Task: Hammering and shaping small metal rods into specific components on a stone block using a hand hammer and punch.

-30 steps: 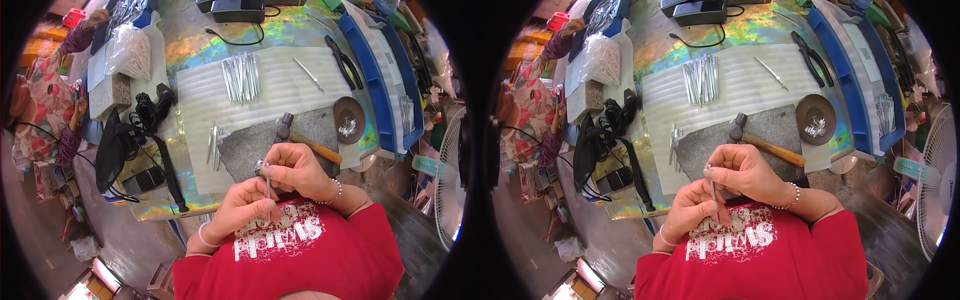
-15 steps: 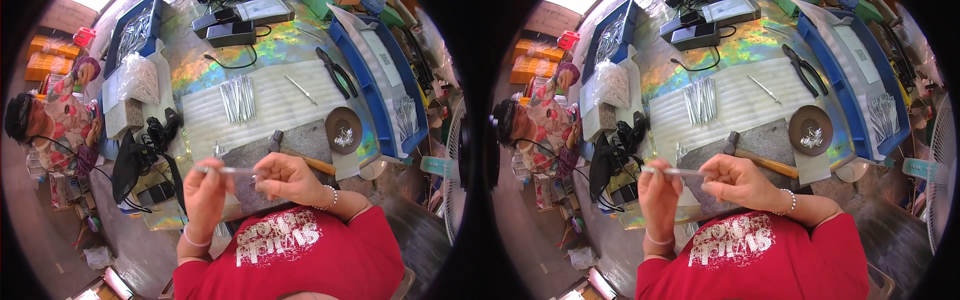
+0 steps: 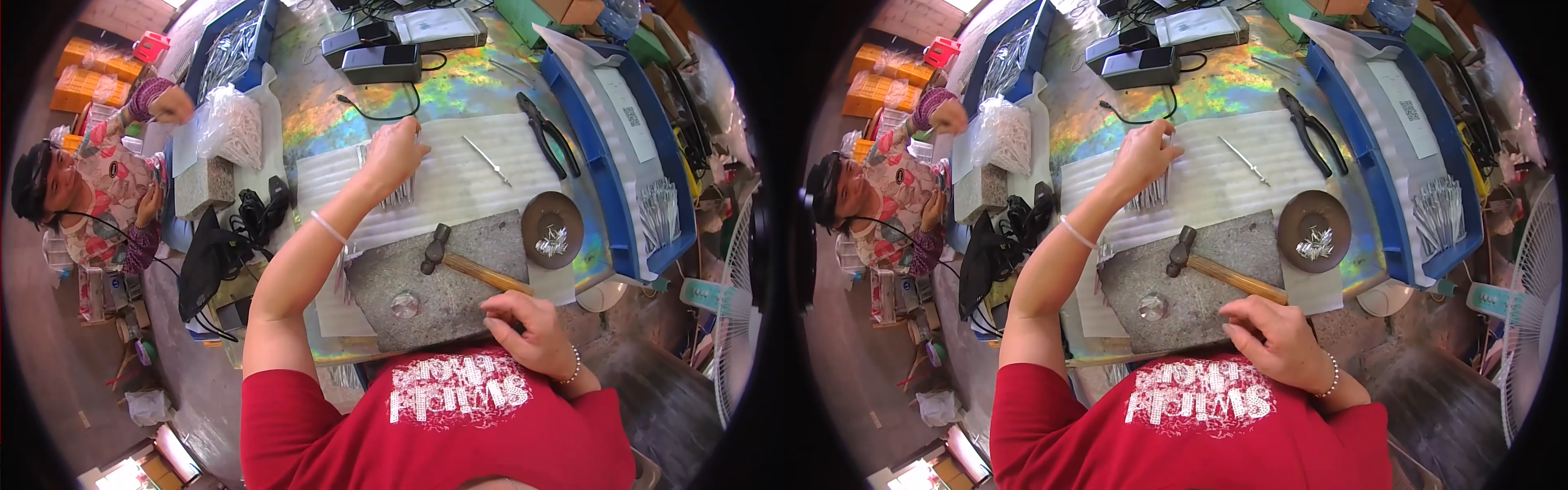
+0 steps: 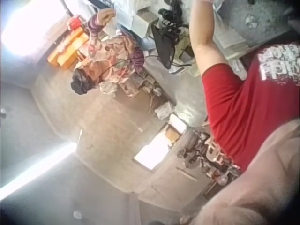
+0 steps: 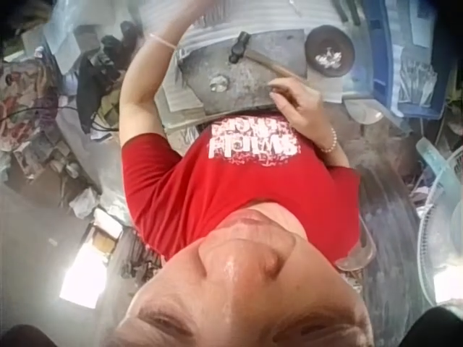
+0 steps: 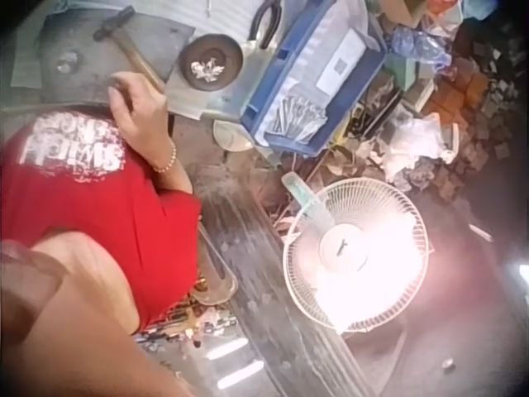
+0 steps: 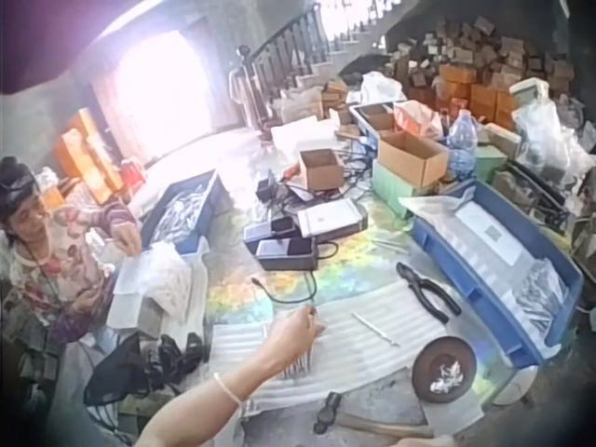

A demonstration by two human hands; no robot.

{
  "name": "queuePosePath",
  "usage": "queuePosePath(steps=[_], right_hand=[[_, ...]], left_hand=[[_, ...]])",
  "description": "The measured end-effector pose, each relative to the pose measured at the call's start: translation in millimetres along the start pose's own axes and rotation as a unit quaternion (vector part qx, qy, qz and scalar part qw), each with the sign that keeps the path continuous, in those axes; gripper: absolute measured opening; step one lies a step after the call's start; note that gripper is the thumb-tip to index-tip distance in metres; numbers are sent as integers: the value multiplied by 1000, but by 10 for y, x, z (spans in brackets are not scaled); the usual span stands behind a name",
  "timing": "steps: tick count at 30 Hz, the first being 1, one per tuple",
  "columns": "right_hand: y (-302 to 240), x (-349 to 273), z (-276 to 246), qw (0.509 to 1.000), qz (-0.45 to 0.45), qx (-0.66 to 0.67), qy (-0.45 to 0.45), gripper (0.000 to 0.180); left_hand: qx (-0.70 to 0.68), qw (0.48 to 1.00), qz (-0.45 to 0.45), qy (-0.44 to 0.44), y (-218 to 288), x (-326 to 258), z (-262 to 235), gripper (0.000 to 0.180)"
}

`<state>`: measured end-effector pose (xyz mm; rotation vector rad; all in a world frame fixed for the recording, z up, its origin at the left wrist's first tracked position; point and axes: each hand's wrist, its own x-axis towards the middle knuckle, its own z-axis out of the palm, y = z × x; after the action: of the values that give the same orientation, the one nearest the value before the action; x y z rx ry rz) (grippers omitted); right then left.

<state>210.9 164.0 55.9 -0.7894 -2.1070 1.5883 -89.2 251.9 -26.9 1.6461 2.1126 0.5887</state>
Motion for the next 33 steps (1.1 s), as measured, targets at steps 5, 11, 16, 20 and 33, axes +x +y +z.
queuePosePath(steps=[5, 11, 16, 20, 33], right_hand=[[32, 38, -10, 998, -42, -51, -15, 17], [95, 157, 10, 978, -87, -171, 83, 23], [149, 239, 31, 935, -77, -343, 46, 38], [162, 275, 96, 912, -87, -401, 26, 43], [233, 149, 158, 971, -9, -239, 15, 34]], left_hand=[[99, 995, -6, 12, 94, 19, 39, 36], [130, 989, 34, 60, -35, -215, -113, 33], [0, 983, 1, 182, -166, -837, -516, 24], [-73, 979, -102, 160, -440, -1521, -562, 21], [49, 991, -123, 35, -506, -2048, -239, 33]])
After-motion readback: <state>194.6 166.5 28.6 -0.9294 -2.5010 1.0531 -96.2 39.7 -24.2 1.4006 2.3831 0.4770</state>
